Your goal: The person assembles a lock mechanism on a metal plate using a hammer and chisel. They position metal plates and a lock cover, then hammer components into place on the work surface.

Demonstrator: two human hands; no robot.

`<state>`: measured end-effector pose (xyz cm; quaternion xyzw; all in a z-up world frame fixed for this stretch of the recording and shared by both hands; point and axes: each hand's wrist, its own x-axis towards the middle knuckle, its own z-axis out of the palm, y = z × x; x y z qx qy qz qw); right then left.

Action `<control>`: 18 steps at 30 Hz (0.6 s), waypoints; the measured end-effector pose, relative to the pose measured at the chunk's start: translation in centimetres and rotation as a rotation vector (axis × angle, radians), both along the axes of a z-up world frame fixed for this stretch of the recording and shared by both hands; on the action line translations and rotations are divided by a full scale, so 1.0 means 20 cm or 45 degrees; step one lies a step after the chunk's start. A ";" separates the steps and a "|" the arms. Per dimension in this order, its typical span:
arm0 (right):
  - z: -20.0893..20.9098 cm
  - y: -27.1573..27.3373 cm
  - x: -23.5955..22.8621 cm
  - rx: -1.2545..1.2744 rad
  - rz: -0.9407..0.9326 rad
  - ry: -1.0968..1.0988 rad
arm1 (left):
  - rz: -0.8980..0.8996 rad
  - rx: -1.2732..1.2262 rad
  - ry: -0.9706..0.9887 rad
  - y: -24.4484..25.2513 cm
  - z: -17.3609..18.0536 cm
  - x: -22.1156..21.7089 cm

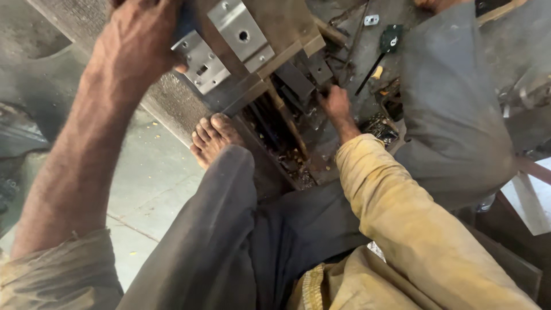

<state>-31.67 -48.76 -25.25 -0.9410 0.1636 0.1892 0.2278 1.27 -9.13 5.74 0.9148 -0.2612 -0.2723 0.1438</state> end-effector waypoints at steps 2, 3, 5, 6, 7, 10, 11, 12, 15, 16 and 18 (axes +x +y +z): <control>-0.02 0.02 -0.02 -0.005 0.082 0.139 | -0.010 0.005 0.026 0.01 0.01 0.00; -0.02 0.04 -0.01 -0.013 0.141 0.229 | -0.015 0.006 0.039 0.02 0.02 0.01; 0.00 0.03 0.05 -0.031 0.257 0.400 | -0.032 0.038 0.028 0.03 0.01 0.03; 0.03 0.00 0.08 0.023 0.271 0.520 | -0.045 0.045 0.025 0.03 0.00 0.03; 0.07 -0.04 0.12 0.077 0.284 0.639 | -0.076 0.026 0.018 0.03 -0.02 0.03; 0.22 -0.18 0.22 0.222 0.279 0.622 | -0.124 -0.020 0.014 0.07 -0.06 0.03; 0.27 -0.20 0.23 0.270 0.271 0.554 | -0.118 -0.028 0.026 0.09 -0.07 0.03; 0.31 -0.21 0.25 0.376 0.194 0.609 | -0.115 -0.042 0.035 0.10 -0.08 0.03; 0.40 -0.20 0.31 0.689 -0.123 0.750 | -0.044 -0.120 0.006 0.09 -0.07 0.01; 0.44 -0.18 0.34 0.794 -0.284 0.798 | -0.017 -0.161 0.011 0.09 -0.06 0.00; 0.49 -0.11 0.41 0.710 -0.167 0.767 | 0.037 -0.230 0.010 0.10 -0.04 -0.01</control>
